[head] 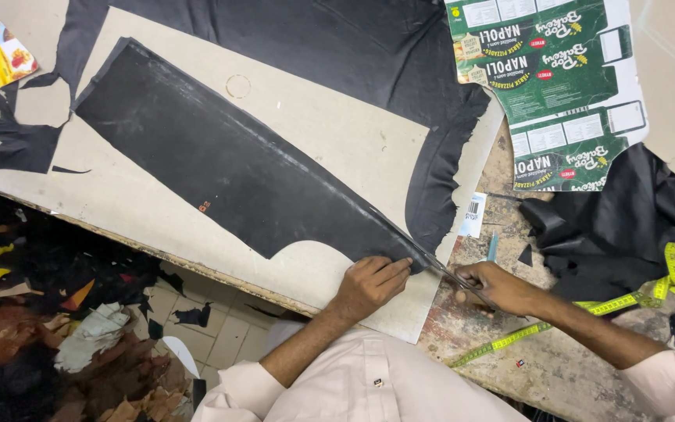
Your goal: The person aligns a dark fabric piece on a worktable, places a printed cardboard template over it, and uses shears to cut the fabric along the template edge. The person handles the template, fabric, and shears throughout the process.
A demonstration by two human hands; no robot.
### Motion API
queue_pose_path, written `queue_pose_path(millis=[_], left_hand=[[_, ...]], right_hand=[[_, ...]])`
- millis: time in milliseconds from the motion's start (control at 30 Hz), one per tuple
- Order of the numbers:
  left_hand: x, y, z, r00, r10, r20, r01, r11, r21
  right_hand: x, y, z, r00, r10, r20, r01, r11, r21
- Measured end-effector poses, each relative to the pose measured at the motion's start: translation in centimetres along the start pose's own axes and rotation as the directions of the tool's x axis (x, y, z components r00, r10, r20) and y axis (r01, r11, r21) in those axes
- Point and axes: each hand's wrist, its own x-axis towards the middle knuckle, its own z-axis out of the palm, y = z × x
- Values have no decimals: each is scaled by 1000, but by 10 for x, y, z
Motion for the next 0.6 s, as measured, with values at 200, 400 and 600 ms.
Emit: queue_pose_path(millis=[200,400,600], left_hand=[[2,1,-10,999,28,-18,-29,999,-19],[4,2,-12,998,36,-50,-37,999,-24],[5,1,-12,999,21,-42,-23,999,-37]], right_hand=[[29,-15,-7,988,-153,-18,145,963,-226],[32,-25,-7,992,-124,-12,120,980,-156],[31,-26,-2,997,-76,-12,75,996,-51]])
